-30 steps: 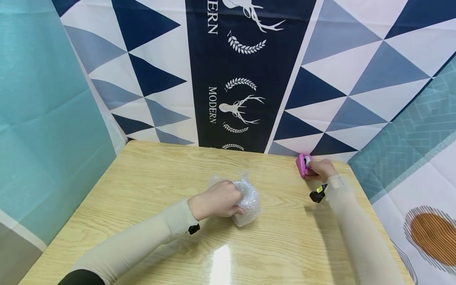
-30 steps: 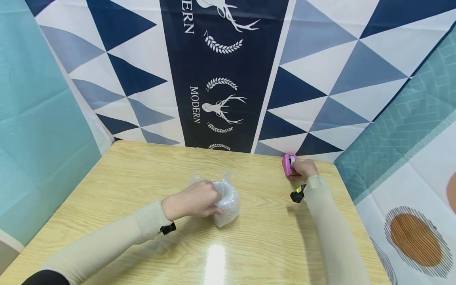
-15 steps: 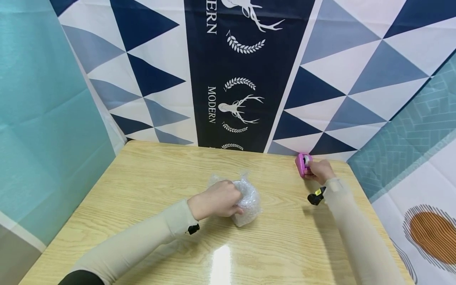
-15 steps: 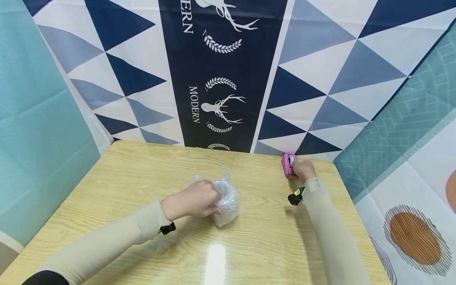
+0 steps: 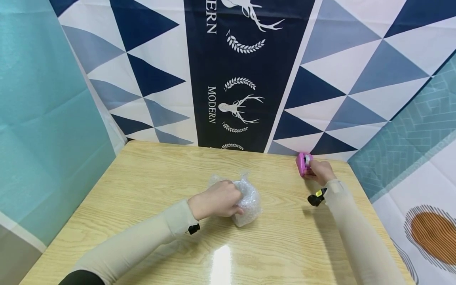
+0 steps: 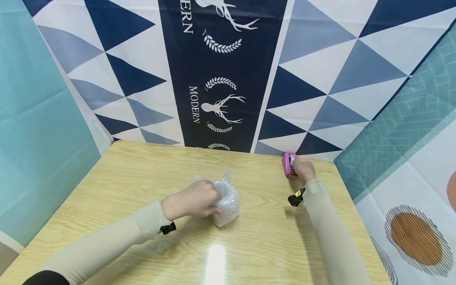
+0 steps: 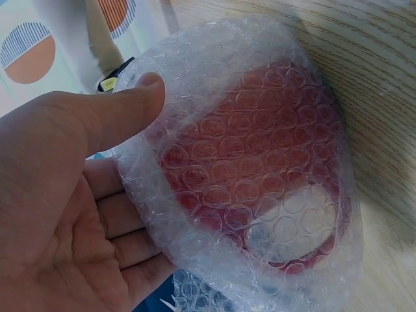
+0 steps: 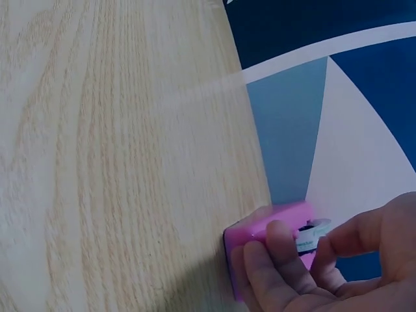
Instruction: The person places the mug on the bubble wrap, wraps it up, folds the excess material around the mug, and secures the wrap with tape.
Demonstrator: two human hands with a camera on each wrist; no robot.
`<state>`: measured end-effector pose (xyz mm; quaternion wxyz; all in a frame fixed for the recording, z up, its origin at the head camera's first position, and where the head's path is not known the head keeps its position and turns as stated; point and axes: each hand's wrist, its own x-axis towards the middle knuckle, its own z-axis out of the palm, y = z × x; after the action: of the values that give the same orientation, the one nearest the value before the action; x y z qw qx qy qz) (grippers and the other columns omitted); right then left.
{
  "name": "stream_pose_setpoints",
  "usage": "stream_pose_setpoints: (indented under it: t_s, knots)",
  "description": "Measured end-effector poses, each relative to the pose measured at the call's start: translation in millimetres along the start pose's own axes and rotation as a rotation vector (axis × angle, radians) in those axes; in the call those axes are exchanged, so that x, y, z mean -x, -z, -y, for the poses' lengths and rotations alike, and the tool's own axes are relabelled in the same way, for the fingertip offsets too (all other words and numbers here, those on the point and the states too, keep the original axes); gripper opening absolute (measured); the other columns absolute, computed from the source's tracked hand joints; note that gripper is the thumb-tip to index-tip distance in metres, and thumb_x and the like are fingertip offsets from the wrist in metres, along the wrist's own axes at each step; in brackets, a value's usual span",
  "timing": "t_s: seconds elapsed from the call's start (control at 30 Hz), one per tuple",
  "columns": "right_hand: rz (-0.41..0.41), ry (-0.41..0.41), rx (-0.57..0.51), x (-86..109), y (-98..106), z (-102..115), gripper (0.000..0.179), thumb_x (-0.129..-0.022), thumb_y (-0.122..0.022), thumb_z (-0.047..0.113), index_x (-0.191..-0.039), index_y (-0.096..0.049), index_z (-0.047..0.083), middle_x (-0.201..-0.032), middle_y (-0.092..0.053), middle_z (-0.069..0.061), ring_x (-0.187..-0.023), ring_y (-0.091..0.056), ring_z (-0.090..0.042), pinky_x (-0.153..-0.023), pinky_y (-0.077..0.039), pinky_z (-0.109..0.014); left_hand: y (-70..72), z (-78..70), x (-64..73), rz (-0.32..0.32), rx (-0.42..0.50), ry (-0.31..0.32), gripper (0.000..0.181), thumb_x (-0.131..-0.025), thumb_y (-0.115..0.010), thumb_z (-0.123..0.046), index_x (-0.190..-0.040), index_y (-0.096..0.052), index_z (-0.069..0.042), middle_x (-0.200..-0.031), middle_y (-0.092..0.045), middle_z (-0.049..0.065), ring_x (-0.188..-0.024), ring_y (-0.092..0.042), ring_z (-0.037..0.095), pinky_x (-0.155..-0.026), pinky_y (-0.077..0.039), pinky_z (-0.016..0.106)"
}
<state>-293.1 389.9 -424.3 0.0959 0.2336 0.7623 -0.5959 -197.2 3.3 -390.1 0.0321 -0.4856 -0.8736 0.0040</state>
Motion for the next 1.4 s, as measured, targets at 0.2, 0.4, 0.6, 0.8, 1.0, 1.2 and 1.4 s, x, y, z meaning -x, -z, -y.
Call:
stream_pose_setpoints:
  t_s: [0.2, 0.4, 0.6, 0.8, 1.0, 1.2, 1.4]
  knots:
    - [-0.042, 0.038, -0.026, 0.9, -5, -4, 0.053, -0.104, -0.037, 0.020, -0.144, -0.033, -0.014, -0.097, -0.058, -0.008, -0.078, -0.064, -0.008, -0.087, -0.060, -0.026, 0.0, -1.0, 0.0, 0.009, 0.004, 0.012, 0.035, -0.088, -0.078, -0.049, -0.082, -0.069, -0.016, -0.067, -0.058, -0.010, -0.065, -0.054, 0.007, -0.087, -0.057, 0.033]
    - [-0.073, 0.047, -0.045, -1.4, -6, -8, 0.049, -0.101, -0.040, 0.020, -0.139, -0.040, -0.012, -0.087, -0.064, -0.002, -0.075, -0.066, -0.006, -0.083, -0.061, -0.025, 0.2, -1.6, -0.1, 0.011, 0.012, 0.016, 0.034, -0.088, -0.078, -0.049, -0.082, -0.069, -0.016, -0.067, -0.057, -0.010, -0.064, -0.053, 0.007, -0.086, -0.057, 0.032]
    - [-0.096, 0.010, -0.050, -3.2, -6, -9, 0.050, -0.102, -0.040, 0.022, -0.141, -0.040, -0.009, -0.091, -0.064, -0.003, -0.078, -0.067, -0.007, -0.086, -0.060, -0.025, -1.1, -1.0, -0.5, 0.004, 0.006, 0.012, 0.035, -0.087, -0.078, -0.050, -0.080, -0.068, -0.017, -0.064, -0.054, -0.011, -0.062, -0.050, 0.007, -0.083, -0.057, 0.032]
    - [-0.087, 0.016, -0.085, -4.8, -4, -10, 0.039, -0.104, -0.039, 0.022, -0.131, -0.047, -0.005, -0.080, -0.066, 0.001, -0.074, -0.067, -0.006, -0.082, -0.061, -0.024, -2.2, -0.8, -1.2, 0.003, -0.001, 0.008, 0.036, -0.087, -0.078, -0.051, -0.078, -0.067, -0.017, -0.063, -0.052, -0.011, -0.060, -0.048, 0.007, -0.081, -0.056, 0.031]
    - [-0.103, 0.016, -0.030, -5.5, -1, -13, 0.037, -0.107, -0.046, 0.034, -0.121, -0.054, 0.000, -0.072, -0.068, 0.005, -0.071, -0.068, -0.006, -0.080, -0.061, -0.026, -0.6, -1.6, -1.1, 0.005, 0.004, 0.006, 0.035, -0.087, -0.078, -0.050, -0.080, -0.068, -0.017, -0.064, -0.054, -0.011, -0.060, -0.048, 0.007, -0.081, -0.056, 0.031]
    - [-0.119, -0.034, -0.026, -6.3, 0, -13, 0.031, -0.107, -0.047, 0.027, -0.124, -0.056, 0.003, -0.069, -0.068, 0.006, -0.069, -0.068, -0.005, -0.076, -0.061, -0.024, -0.8, -1.2, -0.6, 0.003, -0.004, 0.005, 0.035, -0.087, -0.078, -0.050, -0.082, -0.069, -0.016, -0.066, -0.056, -0.010, -0.062, -0.050, 0.007, -0.083, -0.057, 0.032]
    - [-0.065, -0.042, -0.156, -4.5, 1, -12, 0.017, -0.105, -0.046, 0.018, -0.111, -0.055, 0.005, -0.067, -0.068, 0.005, -0.064, -0.068, -0.004, -0.070, -0.059, -0.020, -0.9, -0.8, -0.5, 0.001, -0.007, 0.004, 0.035, -0.088, -0.078, -0.050, -0.081, -0.069, -0.016, -0.065, -0.056, -0.010, -0.062, -0.050, 0.007, -0.082, -0.057, 0.032]
